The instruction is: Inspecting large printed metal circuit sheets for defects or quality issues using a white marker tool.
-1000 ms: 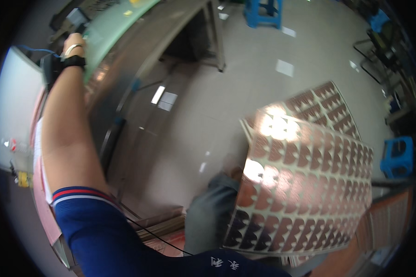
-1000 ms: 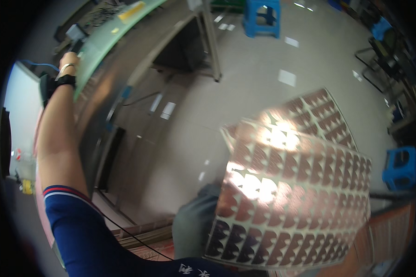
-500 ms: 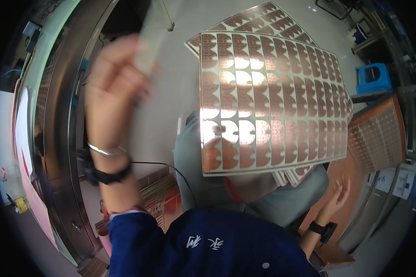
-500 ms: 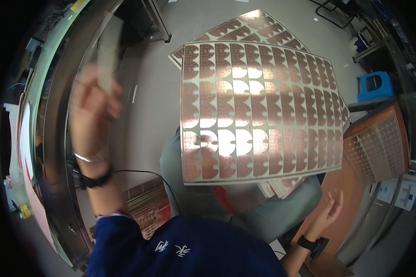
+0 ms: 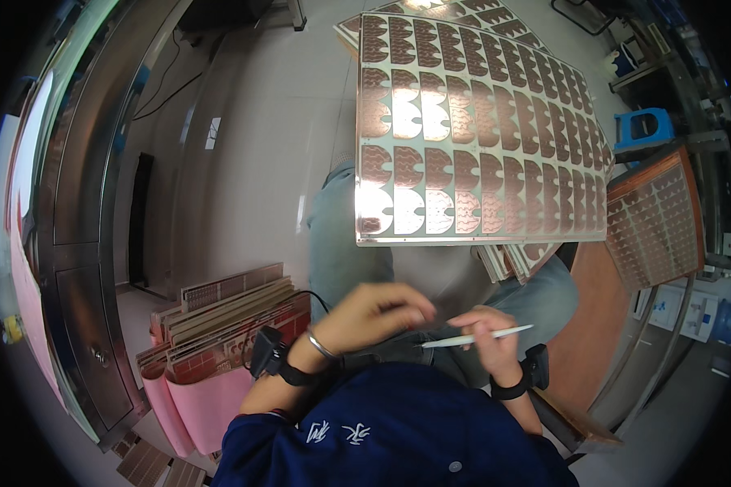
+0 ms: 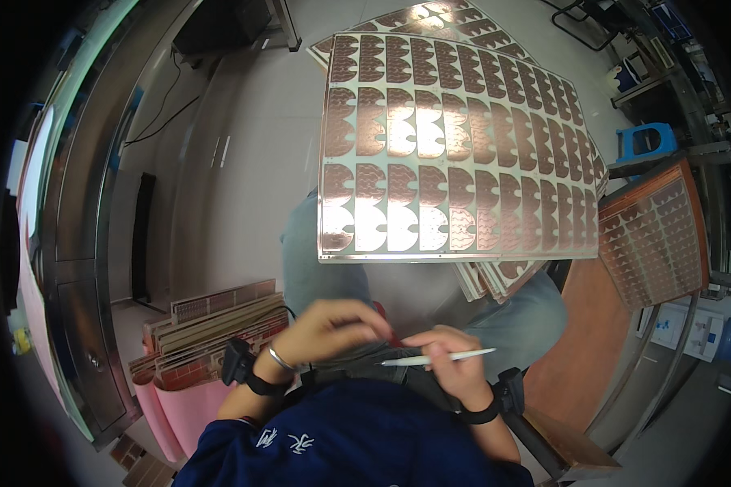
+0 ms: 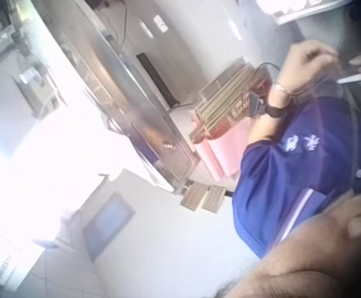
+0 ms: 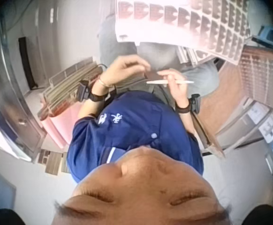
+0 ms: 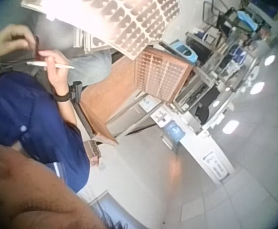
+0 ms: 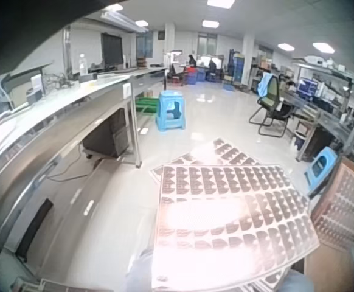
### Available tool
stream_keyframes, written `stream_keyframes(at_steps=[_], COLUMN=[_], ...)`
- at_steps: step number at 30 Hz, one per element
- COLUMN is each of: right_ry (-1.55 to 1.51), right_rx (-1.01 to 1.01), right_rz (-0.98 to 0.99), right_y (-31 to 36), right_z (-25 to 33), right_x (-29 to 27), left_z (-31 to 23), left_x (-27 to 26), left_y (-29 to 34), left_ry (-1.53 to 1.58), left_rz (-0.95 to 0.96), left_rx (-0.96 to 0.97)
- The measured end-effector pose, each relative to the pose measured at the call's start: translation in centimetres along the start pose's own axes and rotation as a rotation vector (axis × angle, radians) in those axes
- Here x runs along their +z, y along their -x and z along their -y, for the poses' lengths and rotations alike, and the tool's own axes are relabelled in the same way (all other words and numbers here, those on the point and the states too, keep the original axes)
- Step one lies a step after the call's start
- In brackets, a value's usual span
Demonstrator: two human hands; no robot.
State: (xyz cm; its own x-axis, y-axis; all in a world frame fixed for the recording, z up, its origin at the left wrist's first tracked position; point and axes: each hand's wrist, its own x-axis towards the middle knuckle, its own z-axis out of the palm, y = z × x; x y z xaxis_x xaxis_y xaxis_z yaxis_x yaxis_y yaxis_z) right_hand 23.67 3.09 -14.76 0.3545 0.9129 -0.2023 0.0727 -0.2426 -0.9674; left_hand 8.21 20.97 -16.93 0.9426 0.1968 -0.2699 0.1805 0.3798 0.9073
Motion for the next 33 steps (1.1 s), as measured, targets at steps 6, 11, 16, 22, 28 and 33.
stream_keyframes(at_steps=[6, 11, 16, 22, 28, 33], right_ry=[-0.264, -0.140, -0.054, 0.258, 0.230, 0.062], right_rx=[-0.046, -0.180, -0.154, -0.183, -0.238, -0.060], right_rz=[-0.330, -0.417, -0.469, -0.345, -0.389, -0.473], right_y=[0.7, 0.0, -1.8, -5.5, -6.2, -6.5], right_z=[-0.7, -2.0, -2.6, -1.9, -4.9, -4.5], right_x=[-1.9, -3.0, -1.9, -1.0, -2.4, -1.4], left_z=[0.2, 0.3, 2.0, 2.8, 3.4, 3.6], left_x=[-7.1, -7.7, -6.7, -5.9, -6.4, -6.3], left_y=[-2.8, -5.1, -6.2, -6.6, -6.7, -7.1], left_ry=[0.105, 0.048, 0.156, 0.177, 0.196, 0.223], left_rz=[-0.733, -0.625, -0.497, -0.440, -0.434, -0.472], left_rx=[0.315, 0.305, 0.300, 0.213, 0.183, 0.179])
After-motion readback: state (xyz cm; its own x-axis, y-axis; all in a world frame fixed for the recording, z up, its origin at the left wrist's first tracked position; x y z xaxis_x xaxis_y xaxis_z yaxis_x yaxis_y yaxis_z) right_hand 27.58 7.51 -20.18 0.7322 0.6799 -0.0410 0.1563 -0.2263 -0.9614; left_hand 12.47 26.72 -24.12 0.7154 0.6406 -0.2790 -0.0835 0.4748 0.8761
